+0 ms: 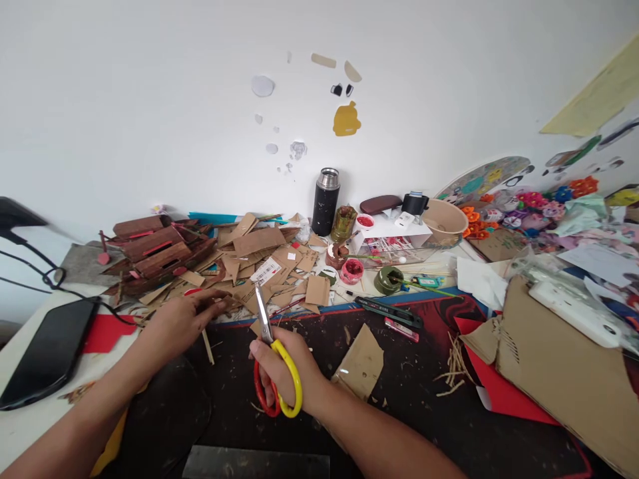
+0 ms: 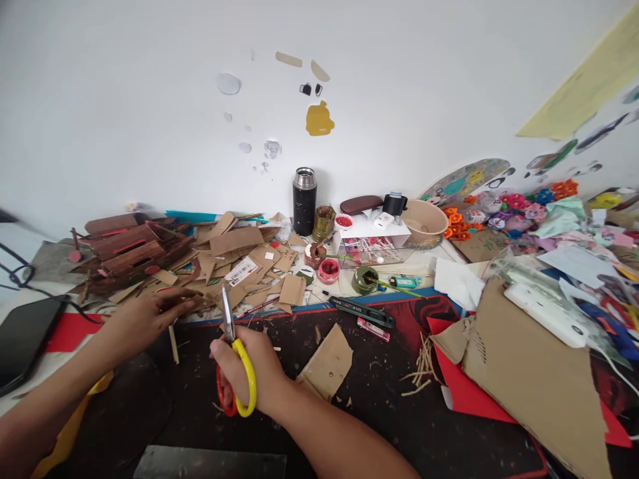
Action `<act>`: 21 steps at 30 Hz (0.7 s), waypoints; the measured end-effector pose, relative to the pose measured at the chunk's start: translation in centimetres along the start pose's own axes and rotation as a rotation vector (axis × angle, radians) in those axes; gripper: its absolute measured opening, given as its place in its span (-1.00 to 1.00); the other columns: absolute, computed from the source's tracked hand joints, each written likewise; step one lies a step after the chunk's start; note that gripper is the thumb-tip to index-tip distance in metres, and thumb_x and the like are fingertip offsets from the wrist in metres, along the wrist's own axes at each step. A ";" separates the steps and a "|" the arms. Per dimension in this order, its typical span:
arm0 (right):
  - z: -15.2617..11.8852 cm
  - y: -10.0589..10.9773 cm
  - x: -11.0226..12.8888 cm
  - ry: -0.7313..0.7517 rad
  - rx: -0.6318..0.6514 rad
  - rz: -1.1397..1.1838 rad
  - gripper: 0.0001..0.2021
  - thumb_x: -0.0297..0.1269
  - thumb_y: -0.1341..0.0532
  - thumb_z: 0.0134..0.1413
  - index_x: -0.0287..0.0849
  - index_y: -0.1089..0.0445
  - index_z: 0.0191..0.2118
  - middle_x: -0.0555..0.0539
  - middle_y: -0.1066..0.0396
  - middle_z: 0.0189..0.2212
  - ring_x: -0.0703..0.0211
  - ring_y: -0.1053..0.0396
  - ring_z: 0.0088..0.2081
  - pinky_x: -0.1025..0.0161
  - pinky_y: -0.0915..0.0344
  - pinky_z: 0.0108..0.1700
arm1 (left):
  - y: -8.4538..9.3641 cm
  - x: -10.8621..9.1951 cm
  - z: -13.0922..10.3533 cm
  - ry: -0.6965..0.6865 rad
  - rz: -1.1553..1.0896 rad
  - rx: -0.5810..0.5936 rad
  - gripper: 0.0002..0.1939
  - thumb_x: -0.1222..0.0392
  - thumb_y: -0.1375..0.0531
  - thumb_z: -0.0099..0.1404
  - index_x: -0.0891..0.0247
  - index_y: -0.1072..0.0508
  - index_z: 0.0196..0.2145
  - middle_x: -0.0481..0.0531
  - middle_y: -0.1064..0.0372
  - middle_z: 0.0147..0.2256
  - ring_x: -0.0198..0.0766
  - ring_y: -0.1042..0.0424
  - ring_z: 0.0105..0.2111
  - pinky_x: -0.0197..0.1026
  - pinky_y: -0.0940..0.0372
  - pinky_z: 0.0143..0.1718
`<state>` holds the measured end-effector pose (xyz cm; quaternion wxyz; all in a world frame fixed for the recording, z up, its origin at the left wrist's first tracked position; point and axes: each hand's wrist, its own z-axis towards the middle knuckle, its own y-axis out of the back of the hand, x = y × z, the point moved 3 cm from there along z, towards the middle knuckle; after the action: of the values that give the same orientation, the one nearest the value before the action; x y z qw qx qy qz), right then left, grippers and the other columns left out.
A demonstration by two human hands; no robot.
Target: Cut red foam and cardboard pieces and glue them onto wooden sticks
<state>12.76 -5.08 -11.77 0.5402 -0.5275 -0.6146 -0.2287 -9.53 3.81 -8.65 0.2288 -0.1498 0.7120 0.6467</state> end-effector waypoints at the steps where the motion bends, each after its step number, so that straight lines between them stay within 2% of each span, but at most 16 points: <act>1: 0.0 0.1 -0.1 0.010 -0.010 -0.021 -0.58 0.21 -0.29 0.27 -0.06 -0.32 -0.25 0.20 -0.23 -0.73 0.25 -0.19 -0.76 0.38 -0.12 -0.75 | 0.0 0.1 0.0 -0.002 0.062 -0.015 -0.48 -0.23 -0.11 0.36 0.11 -0.70 -0.05 0.25 -0.73 -0.19 0.22 -0.67 -0.19 -0.02 -0.41 -0.18; 4: 0.0 0.3 -0.4 0.069 -0.032 -0.062 -0.61 0.18 -0.27 0.32 -0.07 -0.34 -0.22 0.18 -0.24 -0.72 0.23 -0.24 -0.74 0.39 -0.14 -0.72 | 0.2 -0.4 -0.5 0.040 0.293 -0.052 -0.35 -0.13 -0.03 0.47 0.27 -0.50 0.31 0.27 -0.70 -0.28 0.27 -0.66 -0.28 0.02 -0.39 -0.26; 5: 0.0 0.4 -0.4 0.090 -0.041 -0.061 -0.61 0.18 -0.26 0.33 -0.07 -0.33 -0.21 0.18 -0.24 -0.71 0.24 -0.24 -0.73 0.39 -0.15 -0.71 | 0.2 -0.8 -0.9 0.047 0.339 -0.064 -0.33 -0.12 -0.02 0.49 0.30 -0.43 0.37 0.26 -0.70 -0.26 0.28 -0.66 -0.28 0.03 -0.39 -0.27; 6: 0.0 0.5 -0.4 0.104 -0.053 -0.050 -0.60 0.19 -0.26 0.33 -0.07 -0.33 -0.21 0.19 -0.24 -0.71 0.24 -0.24 -0.74 0.40 -0.15 -0.71 | 0.2 -1.3 -1.2 0.033 0.346 -0.073 -0.36 -0.11 -0.02 0.51 0.29 -0.42 0.37 0.27 -0.70 -0.16 0.29 -0.66 -0.22 0.04 -0.41 -0.23; 8: 0.0 0.8 -0.2 0.121 -0.087 -0.020 -0.58 0.22 -0.25 0.32 -0.07 -0.32 -0.21 0.19 -0.24 -0.71 0.26 -0.22 -0.75 0.40 -0.15 -0.71 | -0.2 -2.6 -1.8 -0.062 0.269 -0.085 -0.44 -0.10 -0.03 0.50 0.21 -0.53 0.25 0.30 -0.65 0.04 0.28 -0.65 -0.09 0.07 -0.45 -0.14; 9: 0.1 0.9 0.0 0.127 -0.108 -0.007 -0.56 0.24 -0.25 0.31 -0.08 -0.32 -0.21 0.19 -0.24 -0.70 0.27 -0.21 -0.75 0.40 -0.14 -0.72 | -0.6 -3.2 -2.0 -0.134 0.208 -0.041 -0.49 -0.09 -0.05 0.49 0.15 -0.59 0.17 0.25 -0.63 0.07 0.23 -0.64 -0.05 0.05 -0.46 -0.08; 11: 0.2 1.3 0.6 0.138 -0.149 0.014 -0.53 0.28 -0.26 0.29 -0.09 -0.32 -0.21 0.20 -0.23 -0.70 0.28 -0.19 -0.76 0.41 -0.15 -0.73 | -1.8 -4.1 -2.5 -0.270 0.117 0.068 -0.58 -0.02 -0.05 0.49 0.10 -0.64 0.06 0.17 -0.61 0.03 0.11 -0.62 -0.03 0.00 -0.47 0.00; 13: 0.3 1.7 1.2 0.137 -0.187 0.027 -0.51 0.30 -0.26 0.27 -0.09 -0.32 -0.21 0.21 -0.21 -0.71 0.29 -0.17 -0.77 0.41 -0.15 -0.74 | -3.0 -4.6 -2.7 -0.337 0.087 0.149 -0.61 0.06 -0.03 0.50 0.09 -0.64 0.00 0.15 -0.59 -0.03 0.03 -0.61 -0.05 -0.04 -0.46 0.02; 17: 0.5 2.2 1.9 0.104 -0.244 0.052 -0.48 0.33 -0.28 0.20 -0.09 -0.29 -0.23 0.21 -0.22 -0.72 0.30 -0.15 -0.79 0.41 -0.15 -0.76 | -4.4 -4.9 -2.8 -0.342 0.072 0.216 -0.63 0.08 -0.02 0.52 0.09 -0.63 -0.03 0.14 -0.56 -0.03 0.00 -0.60 -0.06 -0.03 -0.45 0.02; 21: 0.6 2.3 2.0 0.107 -0.251 0.050 -0.45 0.36 -0.28 0.17 -0.09 -0.29 -0.24 0.20 -0.22 -0.72 0.31 -0.16 -0.78 0.42 -0.16 -0.75 | -4.5 -5.1 -2.8 -0.299 0.064 0.228 -0.67 0.06 -0.04 0.49 0.11 -0.60 -0.12 0.16 -0.55 -0.09 0.04 -0.59 -0.10 0.01 -0.44 0.00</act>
<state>14.80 -3.00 -10.84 0.5074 -0.5932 -0.5380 -0.3180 -3.27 0.07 -9.65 0.3267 -0.0025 0.7431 0.5841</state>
